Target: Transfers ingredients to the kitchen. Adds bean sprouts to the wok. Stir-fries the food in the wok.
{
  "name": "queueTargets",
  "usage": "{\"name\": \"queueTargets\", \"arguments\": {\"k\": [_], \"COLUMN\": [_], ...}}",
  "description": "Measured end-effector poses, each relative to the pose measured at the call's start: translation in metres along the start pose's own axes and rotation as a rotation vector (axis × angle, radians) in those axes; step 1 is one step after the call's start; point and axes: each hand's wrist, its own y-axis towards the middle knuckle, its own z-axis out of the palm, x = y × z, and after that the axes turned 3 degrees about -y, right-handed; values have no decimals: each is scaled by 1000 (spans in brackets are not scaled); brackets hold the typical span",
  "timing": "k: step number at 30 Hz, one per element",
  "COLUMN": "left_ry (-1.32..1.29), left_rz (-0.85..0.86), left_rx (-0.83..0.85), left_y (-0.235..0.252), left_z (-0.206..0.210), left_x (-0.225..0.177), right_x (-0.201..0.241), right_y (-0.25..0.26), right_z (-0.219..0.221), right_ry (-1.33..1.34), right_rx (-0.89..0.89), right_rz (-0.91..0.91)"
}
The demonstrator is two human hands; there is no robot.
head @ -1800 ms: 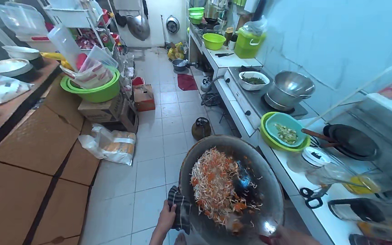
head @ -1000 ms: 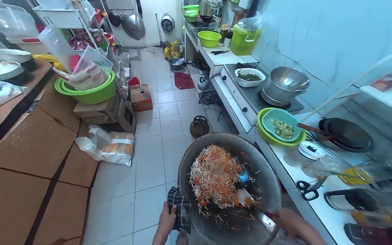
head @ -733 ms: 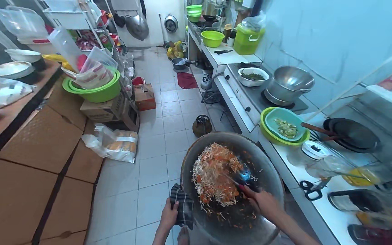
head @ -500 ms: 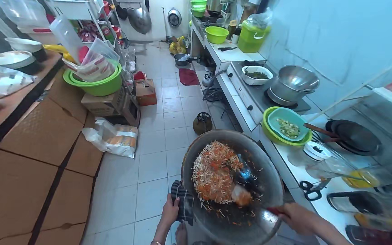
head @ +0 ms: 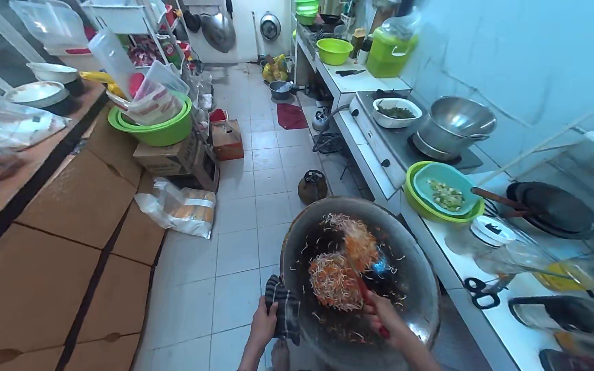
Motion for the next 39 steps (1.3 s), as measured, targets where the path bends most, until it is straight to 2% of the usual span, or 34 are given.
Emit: {"name": "queueTargets", "arguments": {"k": [1,3,5,7,10,12,14,16,18,21,23,25,27,30,33,35,36,39], "left_ry": [8,21,38,46,44,35,22,10,7,18,14,6,-4,-2,8,33,43,38], "left_rz": [-3,-6,-12,-2,15,14,26,28,13,29,31,12,10,13,-6,-12,-15,-9], "left_rx": [-6,-23,-28,-32,-38,-41,-41,-45,-58,-69,-56,-49,-55,-58,-62,-55,-52,-57], "left_y": [0,2,0,0,4,4,7,7,4,5,5,5,5,4,3,4,5,5], "left_z": [1,3,3,4,4,1,2,3,3,4,3,0,-3,1,0,0,0,0], "left_x": [0,0,-2,-4,-4,1,2,3,1,-2,-2,-4,-2,0,-2,-3,-3,2], "right_x": [8,27,38,39,14,14,40,65,77,77,68,65,69,88,97,89,81,39], "right_y": [-16,-41,-40,-31,-42,-65,-86,-99,-97,-41,1,4,-24,-71,-87,-75,-61,8], "right_z": [-20,-55,-70,-52,-8,-19,-53,-75,-70,-58,-57,-56,-63,-98,-117,-103,-90,-58], "right_ry": [19,-174,-622,-1026,-1318,-1416,-1518,-1676,-1788,-1748,-1750,-1870,-1963,-1919,-1842,-1744,-1638,-1169], "right_rx": [12,-37,-200,-270,-134,33,151,149,34,-169,-199,-165,-131,-130,44,185,226,179], "right_rz": [17,-19,-77,8,81,78,94,179,256,91,-55,-172,-222,-172,15,174,194,106]}}
